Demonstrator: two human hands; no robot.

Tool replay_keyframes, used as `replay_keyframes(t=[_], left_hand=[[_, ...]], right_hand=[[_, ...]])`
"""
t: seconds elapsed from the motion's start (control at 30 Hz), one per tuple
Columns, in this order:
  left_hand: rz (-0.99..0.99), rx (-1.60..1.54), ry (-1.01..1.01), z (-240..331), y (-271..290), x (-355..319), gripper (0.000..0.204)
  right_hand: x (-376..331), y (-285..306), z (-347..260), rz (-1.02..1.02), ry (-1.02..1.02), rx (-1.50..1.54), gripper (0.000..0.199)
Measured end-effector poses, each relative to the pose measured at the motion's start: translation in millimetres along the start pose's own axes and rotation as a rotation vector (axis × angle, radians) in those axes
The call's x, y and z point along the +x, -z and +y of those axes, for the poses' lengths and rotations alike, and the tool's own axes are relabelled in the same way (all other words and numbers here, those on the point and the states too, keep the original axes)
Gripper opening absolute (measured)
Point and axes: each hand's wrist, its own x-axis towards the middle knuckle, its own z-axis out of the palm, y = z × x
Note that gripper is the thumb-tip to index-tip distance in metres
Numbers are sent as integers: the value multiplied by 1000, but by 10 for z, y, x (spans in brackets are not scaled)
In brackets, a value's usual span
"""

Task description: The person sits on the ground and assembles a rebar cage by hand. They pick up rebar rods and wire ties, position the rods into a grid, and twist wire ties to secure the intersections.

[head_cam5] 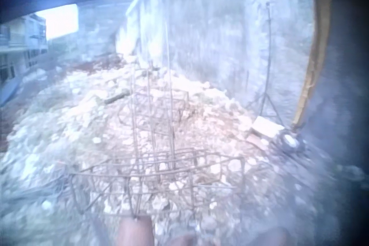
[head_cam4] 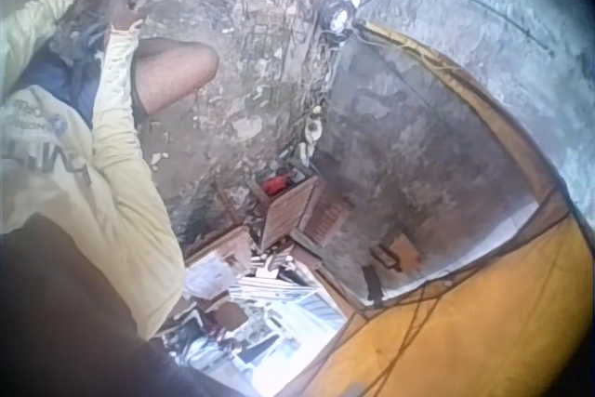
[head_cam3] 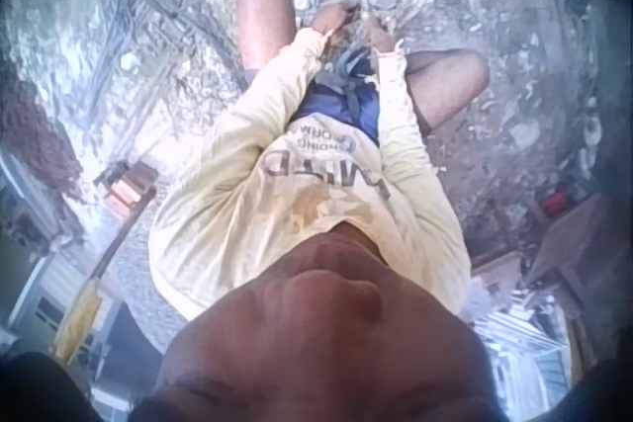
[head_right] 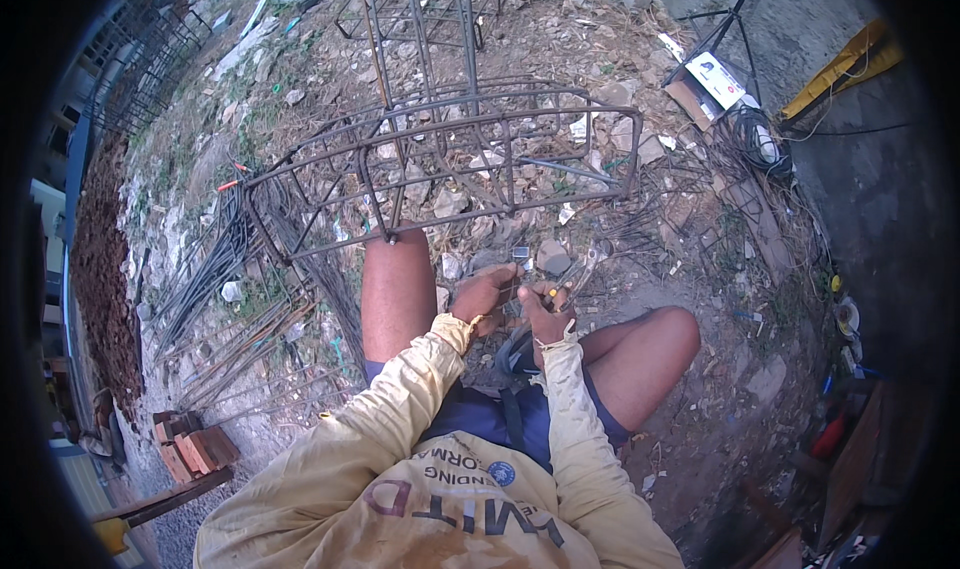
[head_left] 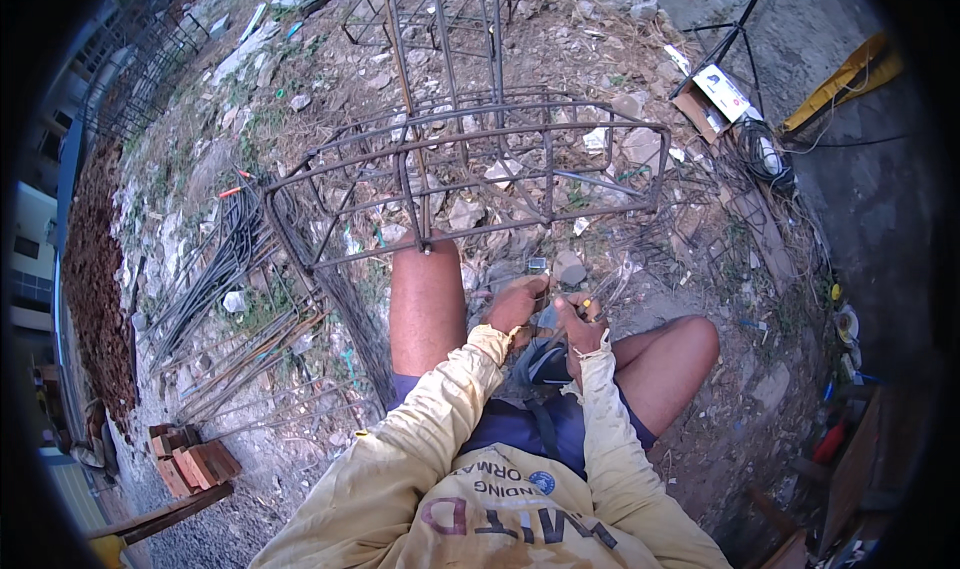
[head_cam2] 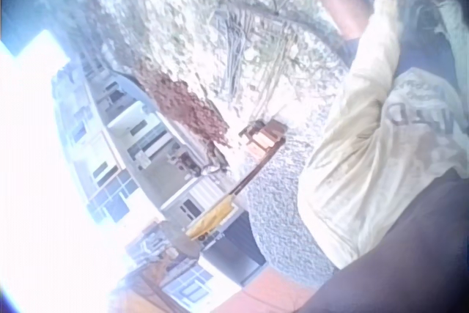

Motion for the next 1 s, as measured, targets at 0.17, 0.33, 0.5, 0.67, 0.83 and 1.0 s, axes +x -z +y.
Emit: replay_keyframes(t=[0.17,0.33,0.5,0.67,0.83,1.0], left_hand=[[-165,77,-62,-300,329,845,34],[-233,124,-61,-59,206,754,33],[-124,357,-169,53,473,998,24],[91,260,-369,165,341,984,22],[104,319,-520,462,216,784,26],[166,594,-618,471,330,881,28]], right_hand=[[168,-337,324,48,215,-3,15],[311,-468,357,161,14,271,13],[400,-603,501,-27,-441,728,23],[533,-720,522,-27,-129,369,28],[763,-810,1034,-35,37,378,23],[863,-939,1087,-51,36,456,20]])
